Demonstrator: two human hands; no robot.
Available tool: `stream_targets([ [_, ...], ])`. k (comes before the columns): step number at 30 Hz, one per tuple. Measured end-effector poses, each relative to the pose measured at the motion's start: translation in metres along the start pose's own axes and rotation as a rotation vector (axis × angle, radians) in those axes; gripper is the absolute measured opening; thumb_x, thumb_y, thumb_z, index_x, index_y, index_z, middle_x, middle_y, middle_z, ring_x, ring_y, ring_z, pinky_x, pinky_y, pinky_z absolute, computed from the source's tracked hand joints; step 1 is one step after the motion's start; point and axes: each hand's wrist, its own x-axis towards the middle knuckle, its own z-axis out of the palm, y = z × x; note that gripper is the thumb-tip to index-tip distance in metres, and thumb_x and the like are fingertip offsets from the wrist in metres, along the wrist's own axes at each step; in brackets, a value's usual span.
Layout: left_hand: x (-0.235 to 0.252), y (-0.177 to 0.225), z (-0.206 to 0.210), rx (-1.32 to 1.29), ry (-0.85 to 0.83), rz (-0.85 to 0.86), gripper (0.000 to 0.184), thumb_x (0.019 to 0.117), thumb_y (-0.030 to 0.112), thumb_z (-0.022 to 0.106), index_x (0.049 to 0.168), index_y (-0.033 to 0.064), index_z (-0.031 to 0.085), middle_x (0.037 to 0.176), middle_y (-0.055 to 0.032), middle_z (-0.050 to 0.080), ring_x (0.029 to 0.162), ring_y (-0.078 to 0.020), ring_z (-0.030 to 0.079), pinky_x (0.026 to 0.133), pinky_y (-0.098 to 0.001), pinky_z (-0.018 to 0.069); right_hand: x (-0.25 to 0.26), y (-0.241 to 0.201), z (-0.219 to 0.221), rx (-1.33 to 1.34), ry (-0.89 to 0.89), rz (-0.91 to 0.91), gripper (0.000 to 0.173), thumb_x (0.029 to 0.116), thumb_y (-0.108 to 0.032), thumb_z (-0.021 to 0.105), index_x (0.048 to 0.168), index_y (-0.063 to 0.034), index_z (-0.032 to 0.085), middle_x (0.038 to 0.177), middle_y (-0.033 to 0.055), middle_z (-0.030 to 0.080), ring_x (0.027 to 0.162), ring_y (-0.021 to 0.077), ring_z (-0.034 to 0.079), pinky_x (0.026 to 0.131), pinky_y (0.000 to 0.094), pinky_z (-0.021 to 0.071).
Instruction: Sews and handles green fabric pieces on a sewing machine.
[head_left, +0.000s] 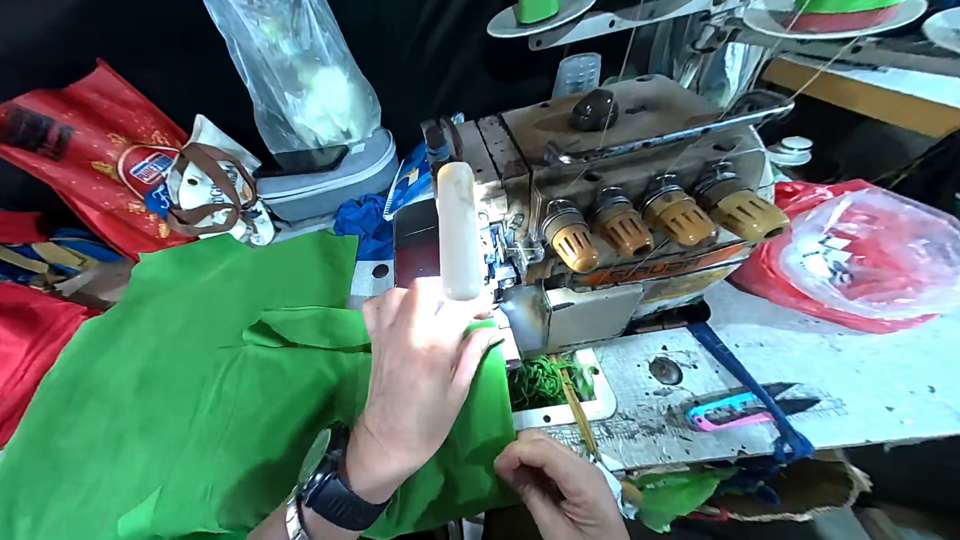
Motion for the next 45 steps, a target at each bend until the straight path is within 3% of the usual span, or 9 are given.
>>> stream_targets([
  [6,-0.006,0.009,-0.006,0.071,-0.135,0.097,0.025,0.102,0.025,0.056,0.1,0.0096,0.076,0.092,-0.0044,0.073,0.087,-0.017,0.07,0.076,-0.0323,0.0564,-0.001,-0.007,-0.004,0.081,-0.036,0.052,0.007,0.0988,-0.003,0.063,0.097,0.0036,0.064,0.088,0.0106,0.065,0.083,0.0011,0.061,0.078,0.0123,0.0509],
  [11,-0.038,0.025,-0.008,0.101,-0.149,0.026,0.042,0.1038,0.042,0.055,0.122,0.0069,0.07,0.118,-0.0125,0.071,0.114,-0.0266,0.063,0.098,-0.0384,0.0459,-0.004,-0.01,-0.013,0.184,-0.054,0.101,0.007,0.1006,-0.004,0.061,0.099,0.0029,0.064,0.092,0.008,0.065,0.089,-0.0001,0.063,0.081,0.0143,0.0525],
  [14,-0.04,0.024,-0.004,0.071,-0.117,-0.017,0.045,0.1049,0.044,0.052,0.121,0.0051,0.068,0.115,-0.014,0.072,0.116,-0.0256,0.063,0.104,-0.0387,0.0434,0.003,-0.017,-0.013,0.171,-0.042,0.111,0.009,0.1003,-0.006,0.063,0.099,0.0031,0.064,0.094,0.0075,0.067,0.09,-0.0005,0.063,0.082,0.0143,0.0528],
  [17,-0.028,0.021,-0.001,0.044,-0.097,-0.044,0.049,0.1031,0.045,0.051,0.11,0.0027,0.074,0.113,-0.0162,0.074,0.114,-0.0273,0.068,0.103,-0.0425,0.0465,0.013,-0.02,-0.014,0.104,0.012,0.096,0.009,0.0986,-0.006,0.065,0.1,0.0031,0.067,0.096,0.0062,0.07,0.09,-0.0023,0.065,0.082,0.0137,0.0541],
  [25,-0.035,0.017,0.004,0.017,-0.092,-0.066,0.045,0.0993,0.045,0.059,0.12,0.0064,0.071,0.126,-0.0105,0.069,0.122,-0.0234,0.062,0.105,-0.0427,0.047,0.006,-0.007,-0.01,0.079,0.058,0.205,0.022,0.0968,-0.011,0.069,0.107,-0.0062,0.05,0.092,-0.0017,0.068,0.076,-0.0015,0.065,0.068,0.0165,0.057],
  [30,-0.047,0.027,0.009,0.162,-0.028,-0.102,0.056,0.0975,0.057,0.057,0.123,0.0093,0.07,0.127,-0.0154,0.063,0.12,-0.0323,0.056,0.105,-0.0542,0.0354,-0.002,-0.005,-0.007,0.017,0.123,0.14,0.022,0.0977,-0.018,0.068,0.106,-0.0076,0.051,0.092,-0.003,0.067,0.076,-0.0025,0.065,0.068,0.0138,0.057],
  [39,-0.022,0.014,0.002,0.038,-0.063,-0.123,0.06,0.0954,0.056,0.062,0.123,0.0032,0.07,0.131,-0.017,0.065,0.119,-0.0363,0.061,0.099,-0.0577,0.0443,0.02,-0.009,-0.005,-0.076,0.189,0.206,0.024,0.091,-0.012,0.073,0.105,-0.0109,0.054,0.084,-0.0014,0.063,0.069,0.0032,0.063,0.064,0.0189,0.0563],
  [42,-0.022,0.003,-0.015,-0.126,-0.152,-0.263,0.064,0.0953,0.045,0.068,0.135,-0.0041,0.058,0.145,-0.0264,0.046,0.13,-0.0438,0.049,0.105,-0.0583,0.0424,0.018,-0.025,-0.01,-0.078,0.146,0.276,0.029,0.0911,-0.009,0.074,0.11,-0.0113,0.053,0.084,-0.0021,0.068,0.073,0.0036,0.067,0.066,0.0194,0.0579],
  [45,-0.03,-0.012,-0.027,-0.32,-0.232,-0.553,0.06,0.1041,0.046,0.053,0.146,0.0033,0.045,0.149,-0.0234,0.041,0.13,-0.0342,0.051,0.102,-0.052,0.0465,0.004,-0.03,-0.018,0.038,0.095,0.44,0.017,0.1037,-0.017,0.056,0.12,-0.0138,0.053,0.083,-0.002,0.068,0.071,0.0056,0.065,0.065,0.0221,0.0542],
])
